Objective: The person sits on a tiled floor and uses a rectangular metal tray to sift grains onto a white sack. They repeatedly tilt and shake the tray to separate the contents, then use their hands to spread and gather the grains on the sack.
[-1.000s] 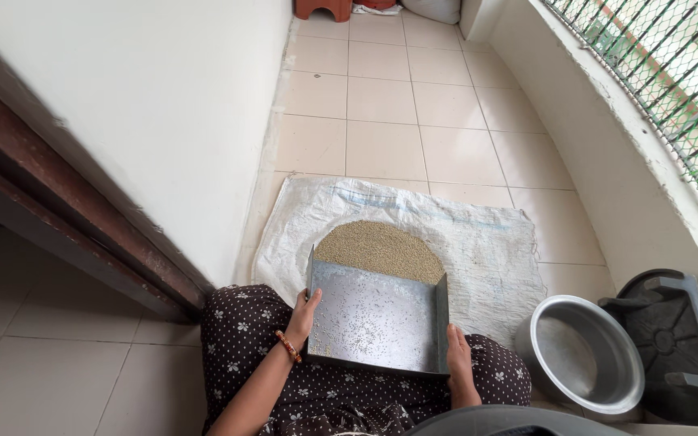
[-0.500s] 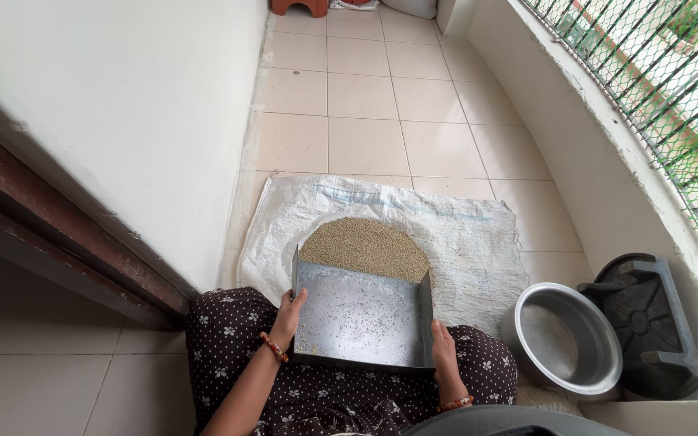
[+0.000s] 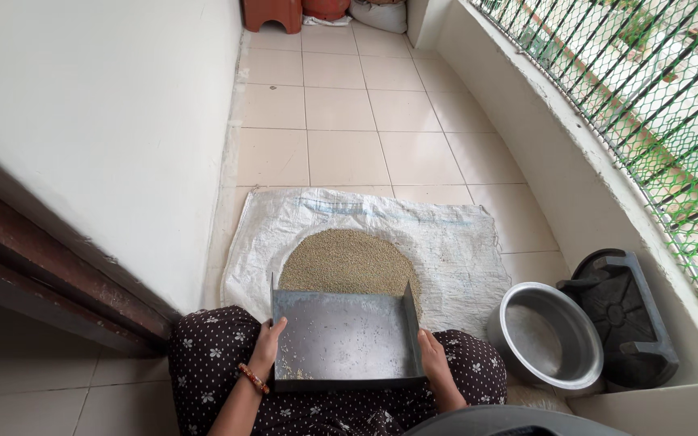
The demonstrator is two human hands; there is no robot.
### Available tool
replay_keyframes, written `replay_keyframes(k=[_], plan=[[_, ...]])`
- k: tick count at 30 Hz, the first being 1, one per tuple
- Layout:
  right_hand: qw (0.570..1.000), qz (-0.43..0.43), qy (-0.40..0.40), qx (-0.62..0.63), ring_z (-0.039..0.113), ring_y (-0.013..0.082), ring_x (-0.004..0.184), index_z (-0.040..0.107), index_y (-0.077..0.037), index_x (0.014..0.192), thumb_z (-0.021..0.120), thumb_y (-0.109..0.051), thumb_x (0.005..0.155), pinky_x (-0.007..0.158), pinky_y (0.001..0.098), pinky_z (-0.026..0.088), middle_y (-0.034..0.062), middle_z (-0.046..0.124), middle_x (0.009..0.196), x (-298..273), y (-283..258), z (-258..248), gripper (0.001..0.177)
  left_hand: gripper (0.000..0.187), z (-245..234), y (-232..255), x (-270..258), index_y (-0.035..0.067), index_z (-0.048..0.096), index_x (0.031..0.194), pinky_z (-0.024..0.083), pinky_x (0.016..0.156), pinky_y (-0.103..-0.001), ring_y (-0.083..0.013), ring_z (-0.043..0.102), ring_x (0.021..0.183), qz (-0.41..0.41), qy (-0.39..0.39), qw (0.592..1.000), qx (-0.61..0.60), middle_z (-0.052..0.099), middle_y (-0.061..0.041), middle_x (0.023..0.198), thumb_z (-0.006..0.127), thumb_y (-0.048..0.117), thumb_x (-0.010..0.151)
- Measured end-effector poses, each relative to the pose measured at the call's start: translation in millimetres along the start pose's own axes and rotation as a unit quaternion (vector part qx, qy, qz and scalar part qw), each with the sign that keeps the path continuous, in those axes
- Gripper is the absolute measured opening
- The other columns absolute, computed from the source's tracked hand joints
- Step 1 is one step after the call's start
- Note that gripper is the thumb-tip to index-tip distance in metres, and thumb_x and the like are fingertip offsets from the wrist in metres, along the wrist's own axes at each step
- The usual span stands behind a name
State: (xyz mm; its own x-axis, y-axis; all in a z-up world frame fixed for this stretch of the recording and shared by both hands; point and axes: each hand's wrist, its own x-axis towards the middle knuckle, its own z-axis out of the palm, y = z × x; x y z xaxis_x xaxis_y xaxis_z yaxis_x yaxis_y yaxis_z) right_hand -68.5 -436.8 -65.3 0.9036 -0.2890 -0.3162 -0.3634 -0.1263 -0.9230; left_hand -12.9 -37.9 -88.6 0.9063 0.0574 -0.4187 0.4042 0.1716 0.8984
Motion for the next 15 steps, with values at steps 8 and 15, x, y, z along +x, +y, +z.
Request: replay_keyframes(k=[8, 15], plan=[[0.991, -0.116, 0.015, 0.063, 0.056, 0.0282, 0.129, 0.053, 0.004, 0.143, 0.043, -0.037, 0.103, 0.109, 0.0349, 0.043, 0.0216, 0.063, 0.137, 1, -30, -7, 0.057, 0.074, 6, 54, -23, -0.002, 0.024, 0.152, 0.044, 0.106, -0.036, -0.0256, 0.052, 0.126, 0.127, -0.062, 0.99, -0.028, 0.052, -0.019, 0.137, 0.053, 0.034, 0.094], [0.994, -0.102, -0.022, -0.018, 0.052, 0.0259, 0.135, 0.05, 0.005, 0.143, 0.044, -0.032, 0.106, 0.113, 0.0347, 0.038, 0.0191, 0.059, 0.142, 4, -12, -2, 0.052, 0.077, -8, 6, -10, -0.001, 0.026, 0.152, 0.042, 0.109, -0.04, -0.0276, 0.051, 0.132, -0.04, -0.021, 0.998, -0.037, 0.049, -0.021, 0.146, 0.057, 0.039, 0.094]])
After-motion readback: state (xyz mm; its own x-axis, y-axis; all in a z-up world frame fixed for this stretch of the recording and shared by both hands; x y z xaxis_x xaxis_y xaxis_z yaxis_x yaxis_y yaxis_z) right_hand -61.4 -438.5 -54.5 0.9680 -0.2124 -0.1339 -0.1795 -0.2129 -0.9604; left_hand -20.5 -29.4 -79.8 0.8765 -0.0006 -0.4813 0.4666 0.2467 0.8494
